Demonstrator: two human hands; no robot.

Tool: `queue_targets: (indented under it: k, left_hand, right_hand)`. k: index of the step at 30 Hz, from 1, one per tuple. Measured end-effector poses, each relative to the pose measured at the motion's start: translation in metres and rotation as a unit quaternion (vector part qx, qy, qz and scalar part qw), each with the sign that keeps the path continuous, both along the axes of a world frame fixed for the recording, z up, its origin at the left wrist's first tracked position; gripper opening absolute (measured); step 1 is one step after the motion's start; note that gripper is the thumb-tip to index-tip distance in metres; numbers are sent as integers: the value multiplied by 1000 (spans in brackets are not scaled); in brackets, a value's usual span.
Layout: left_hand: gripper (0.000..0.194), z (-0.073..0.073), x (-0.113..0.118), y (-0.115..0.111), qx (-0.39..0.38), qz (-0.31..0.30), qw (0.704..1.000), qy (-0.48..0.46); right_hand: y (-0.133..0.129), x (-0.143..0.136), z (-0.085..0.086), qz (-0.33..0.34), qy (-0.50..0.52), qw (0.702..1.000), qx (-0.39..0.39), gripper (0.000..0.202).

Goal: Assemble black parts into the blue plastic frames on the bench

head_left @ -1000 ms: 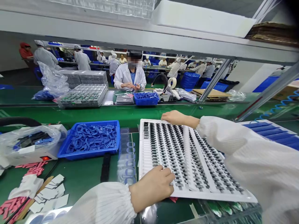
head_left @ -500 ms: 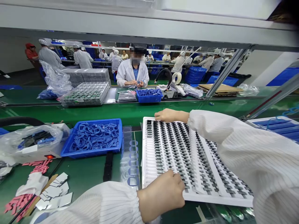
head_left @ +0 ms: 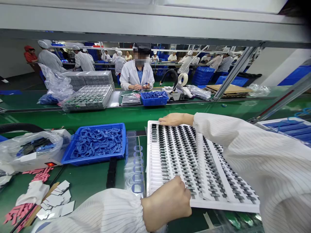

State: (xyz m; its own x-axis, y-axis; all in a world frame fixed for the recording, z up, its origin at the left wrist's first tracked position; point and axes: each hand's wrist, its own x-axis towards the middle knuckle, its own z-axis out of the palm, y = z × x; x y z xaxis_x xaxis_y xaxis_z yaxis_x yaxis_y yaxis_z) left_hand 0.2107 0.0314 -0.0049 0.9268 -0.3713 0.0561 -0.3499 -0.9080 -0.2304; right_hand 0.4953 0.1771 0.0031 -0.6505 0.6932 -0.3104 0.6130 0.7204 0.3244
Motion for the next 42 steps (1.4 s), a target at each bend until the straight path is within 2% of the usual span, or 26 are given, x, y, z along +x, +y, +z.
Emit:
queue_targets:
  k: [5, 14, 24, 34, 42]
  left_hand:
    - [13, -6, -2, 2, -14, 0, 1000, -24]
    - [16, -1, -4, 0, -10, 8, 1000, -13]
    - [18, -10, -9, 0, -2, 8, 999, -53]
    - [20, -6, -10, 4, -12, -3, 998, -56]
    - [20, -8, -10, 7, -26, -11, 997, -77]
  right_hand:
    - [0, 0, 0, -7, -5, 1000, 2, 29]
    - [-2, -2, 4, -14, -12, 1000, -1, 24]
    - [-3, -2, 4, -8, -29, 1000, 3, 29]
    - [-2, -4, 9, -23, -43, 999, -21, 30]
    - [-1, 1, 9, -26, -51, 998, -21, 29]
